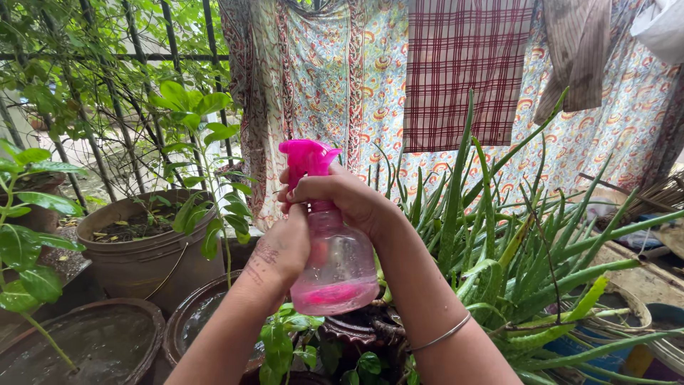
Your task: The person sprays water on various potted plants on a balcony using a pink spray bottle, moving between different pots to mist the leaves.
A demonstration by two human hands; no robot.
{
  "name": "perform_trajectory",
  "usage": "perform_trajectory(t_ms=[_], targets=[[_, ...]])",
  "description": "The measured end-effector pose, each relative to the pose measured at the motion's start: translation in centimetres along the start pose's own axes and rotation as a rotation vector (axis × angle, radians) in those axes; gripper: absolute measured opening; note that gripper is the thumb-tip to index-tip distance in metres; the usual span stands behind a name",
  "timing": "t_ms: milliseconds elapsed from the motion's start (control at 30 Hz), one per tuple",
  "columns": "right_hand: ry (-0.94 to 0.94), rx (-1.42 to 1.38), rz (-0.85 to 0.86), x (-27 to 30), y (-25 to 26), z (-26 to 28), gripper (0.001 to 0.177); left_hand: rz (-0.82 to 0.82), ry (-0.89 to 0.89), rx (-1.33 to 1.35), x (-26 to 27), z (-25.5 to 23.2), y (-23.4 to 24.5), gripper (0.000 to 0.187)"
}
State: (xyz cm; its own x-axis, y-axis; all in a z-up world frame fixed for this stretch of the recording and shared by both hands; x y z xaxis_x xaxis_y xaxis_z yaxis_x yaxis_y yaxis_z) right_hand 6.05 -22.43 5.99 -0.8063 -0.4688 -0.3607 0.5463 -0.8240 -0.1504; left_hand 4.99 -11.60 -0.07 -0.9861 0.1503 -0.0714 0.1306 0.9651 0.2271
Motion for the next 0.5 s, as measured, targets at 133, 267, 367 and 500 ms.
perform_trajectory(t_ms=[133,267,367,500], targets=[[-0.057,0.074,-0.07,0.1,1.0,-0.7,0.038,0.011,0.006,-0.175,0.4,0.2,-0.1,0.082],[-0.082,0.058,-0.038,0.0,0.7,-1.2,0.037,0.015,0.088,-0.039,1.0,0.6,-0.3,0.078],[-0.098,0.077,-0.016,-0.5,1.1,-1.8,0.035,0.029,0.144,0.067,1.1,0.8,-0.5,0.072],[-0.104,0.126,-0.05,-0.3,2.1,-2.0,0.036,-0.01,0.1,-0.026,1.0,0.4,-0.7,0.074]])
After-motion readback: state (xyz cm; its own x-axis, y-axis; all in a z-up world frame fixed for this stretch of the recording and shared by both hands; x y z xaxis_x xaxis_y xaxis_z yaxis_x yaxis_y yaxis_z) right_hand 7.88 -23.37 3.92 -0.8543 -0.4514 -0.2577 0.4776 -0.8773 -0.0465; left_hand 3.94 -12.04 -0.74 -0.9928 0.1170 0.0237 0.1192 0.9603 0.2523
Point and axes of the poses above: each hand's wrist, its own x-axis away from the middle knuckle, its own y-axis out of the back of the hand, z = x × y, the point moved 4 cm from there along -x, towards the middle knuckle, and after that the axes turned 1 degree about -x, right-handed, at the moved point
